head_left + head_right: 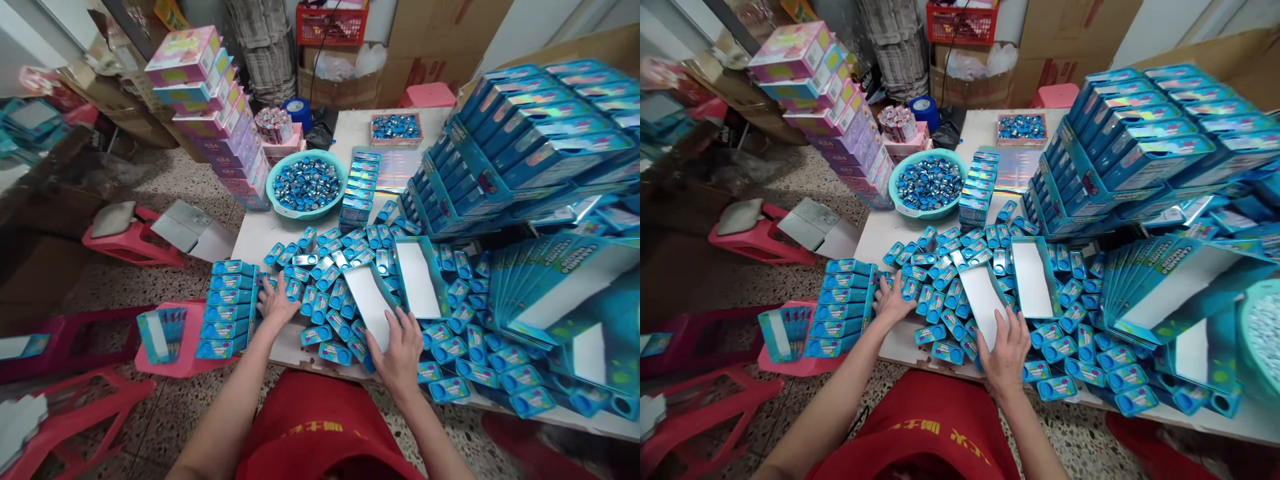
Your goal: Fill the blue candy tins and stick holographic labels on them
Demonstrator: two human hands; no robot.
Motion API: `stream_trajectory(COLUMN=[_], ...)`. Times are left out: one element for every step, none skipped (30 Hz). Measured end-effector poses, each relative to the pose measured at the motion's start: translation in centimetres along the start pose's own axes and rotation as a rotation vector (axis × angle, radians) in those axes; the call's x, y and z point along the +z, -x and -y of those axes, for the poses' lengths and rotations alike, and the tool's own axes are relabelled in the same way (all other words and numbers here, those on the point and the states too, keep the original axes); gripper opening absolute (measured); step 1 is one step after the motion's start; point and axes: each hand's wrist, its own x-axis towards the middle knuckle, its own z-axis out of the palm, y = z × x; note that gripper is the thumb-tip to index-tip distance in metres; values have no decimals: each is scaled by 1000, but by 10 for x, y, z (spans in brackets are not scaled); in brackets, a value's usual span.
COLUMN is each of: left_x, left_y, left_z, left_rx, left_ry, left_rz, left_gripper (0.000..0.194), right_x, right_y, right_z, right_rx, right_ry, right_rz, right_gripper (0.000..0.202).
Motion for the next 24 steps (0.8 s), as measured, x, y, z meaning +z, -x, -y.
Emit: stream_trajectory(left_x=[-1,-2,-1,0,1,2,4,5,5,5,5,4,3,2,0,-3,-6,-10,-17,-25,-35,-47,-61,-76], left_y=[0,0,0,0,1,1,0,0,-1,-2,-3,-3,-3,-2,1,4,9,15,22,30,38,48,57,65], left_z=[0,0,-1,-1,-2,-3,-5,-7,-8,-10,-12,-14,-15,-16,-17,-19,-20,-21,-21,-21,-21,-21,-20,-20], left_rx=[-4,-4,-5,-13,-29,-52,-77,-101,-121,-134,-139,-139,-134,-120,-101,-78,-52,-27,-1,27,54,81,110,152], left_ry=[12,26,39,47,52,51,46,38,27,14,3,-9,-22,-37,-55,-76,-99,-119,-135,-144,-144,-133,-105,-58], left_rz=[11,19,20,13,-2,-22,-41,-55,-61,-63,-62,-63,-70,-80,-98,-122,-155,-198,-246,-300,-354,-407,-457,-501], left_gripper=[94,94,94,95,96,97,99,100,100,100,99,98,97,95,94,93,91,89,88,86,84,83,83,83], right_x=[0,0,0,0,0,0,0,0,-1,-2,-3,-4,-5,-5,-6,-6,-5,-4,-3,-2,0,2,4,5], right_y=[0,0,0,0,0,-1,-1,-2,-3,-4,-5,-5,-6,-6,-6,-6,-6,-6,-7,-7,-8,-9,-10,-12], right_z=[-2,-3,-4,-5,-6,-7,-9,-10,-11,-12,-13,-14,-13,-13,-12,-11,-10,-9,-7,-6,-5,-4,-3,-3], right_rx=[6,14,26,42,62,86,109,129,146,160,172,181,189,195,201,204,207,212,218,225,233,241,247,249], right_ry=[3,13,29,51,75,97,113,123,126,126,126,128,130,132,135,136,135,134,132,129,123,116,107,92], right_rz=[6,15,24,37,51,66,83,103,124,141,152,157,155,148,138,129,119,110,105,106,112,121,131,140], right_gripper=[56,59,61,64,67,70,73,75,76,78,79,79,80,80,80,81,81,82,82,82,82,83,83,84])
